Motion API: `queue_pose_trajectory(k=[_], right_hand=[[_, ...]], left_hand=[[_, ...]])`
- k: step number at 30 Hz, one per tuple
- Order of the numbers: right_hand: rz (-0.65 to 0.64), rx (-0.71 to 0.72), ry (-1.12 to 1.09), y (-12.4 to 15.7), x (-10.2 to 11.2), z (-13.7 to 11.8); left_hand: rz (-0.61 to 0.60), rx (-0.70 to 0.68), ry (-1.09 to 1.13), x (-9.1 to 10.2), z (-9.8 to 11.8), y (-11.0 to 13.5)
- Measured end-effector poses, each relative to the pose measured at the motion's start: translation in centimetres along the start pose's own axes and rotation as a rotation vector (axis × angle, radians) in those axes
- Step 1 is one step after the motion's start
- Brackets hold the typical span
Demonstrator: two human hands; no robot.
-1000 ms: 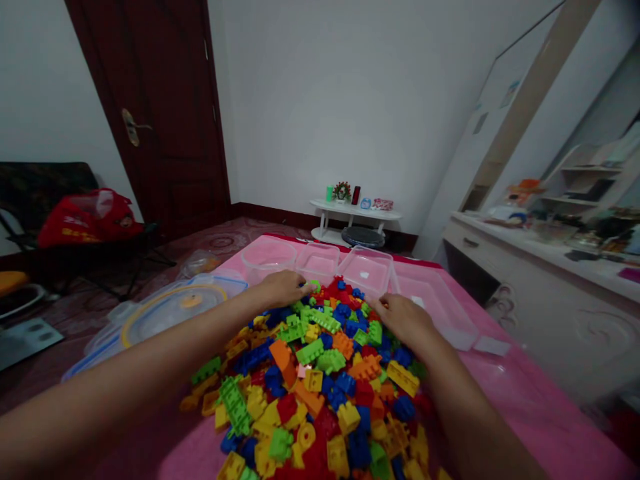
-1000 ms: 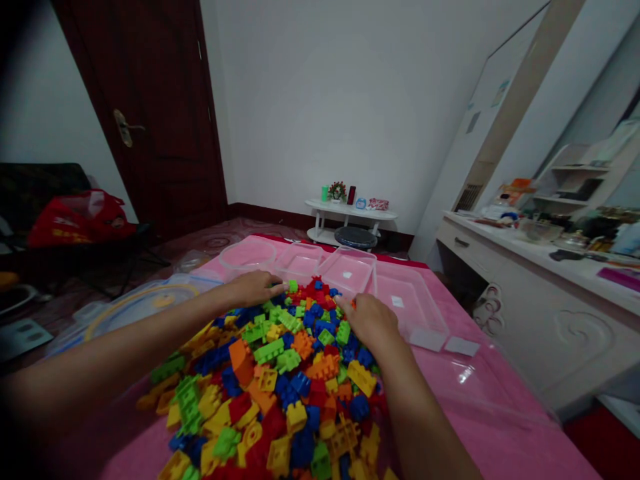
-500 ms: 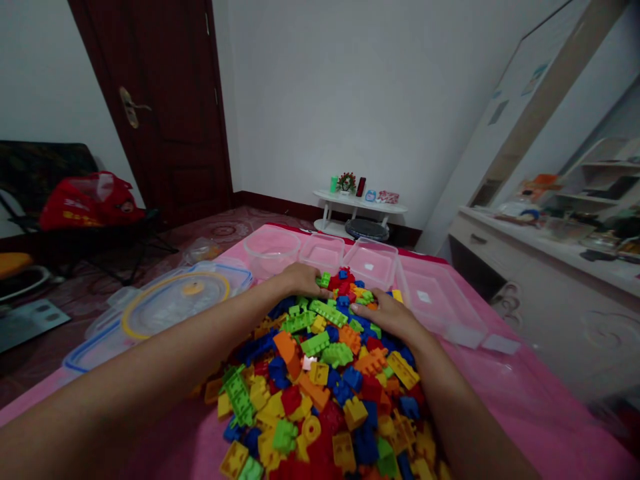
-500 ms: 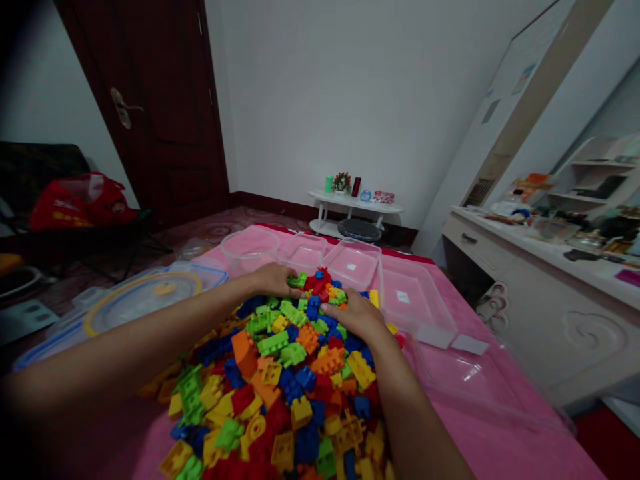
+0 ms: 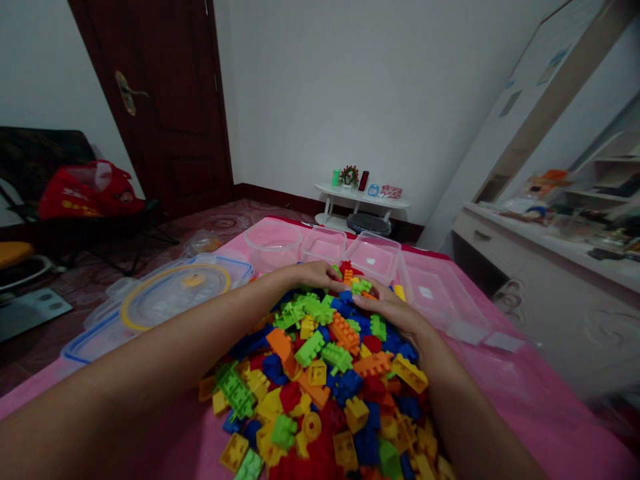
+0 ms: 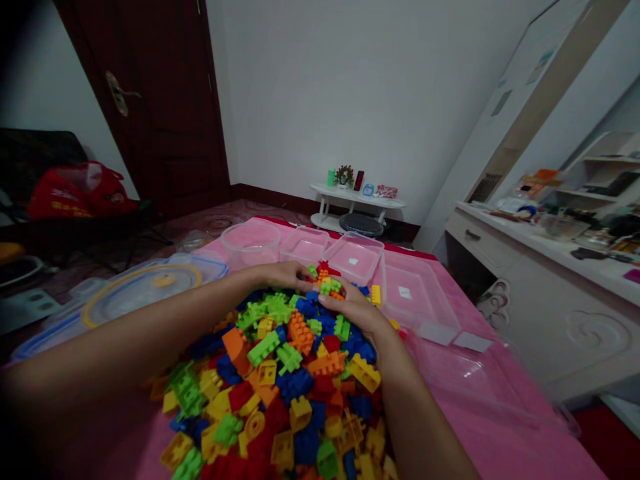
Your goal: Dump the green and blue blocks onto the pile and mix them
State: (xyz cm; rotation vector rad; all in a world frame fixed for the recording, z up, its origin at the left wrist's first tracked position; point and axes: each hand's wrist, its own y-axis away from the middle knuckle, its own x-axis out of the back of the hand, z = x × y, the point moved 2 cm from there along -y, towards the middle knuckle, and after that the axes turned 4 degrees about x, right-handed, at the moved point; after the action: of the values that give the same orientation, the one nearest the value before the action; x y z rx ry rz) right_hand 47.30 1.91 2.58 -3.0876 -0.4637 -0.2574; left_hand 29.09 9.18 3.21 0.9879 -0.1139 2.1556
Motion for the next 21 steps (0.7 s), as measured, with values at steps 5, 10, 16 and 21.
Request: queue_pose_trajectory(k=[5, 10, 16, 21], right_hand=[[-0.041, 0.071, 0.004, 1.8, -0.4, -3.6], [-0.130, 0.216, 0.326, 4.8, -2.0, -7.0], [0.017, 0.197, 0.958, 11.1, -2.5, -3.8], [0.055, 0.163, 1.064, 11.3, -3.2, -0.1]], left_hand=[[0.030, -0.133, 0.228, 1.4, 1.9, 4.0], [0.096, -0.236, 0.074, 1.7, 4.2, 10.6], [0.453, -0.218, -0.271, -3.0, 4.2, 18.7], [0.478, -0.186, -0.336, -6.2, 2.8, 17.9]])
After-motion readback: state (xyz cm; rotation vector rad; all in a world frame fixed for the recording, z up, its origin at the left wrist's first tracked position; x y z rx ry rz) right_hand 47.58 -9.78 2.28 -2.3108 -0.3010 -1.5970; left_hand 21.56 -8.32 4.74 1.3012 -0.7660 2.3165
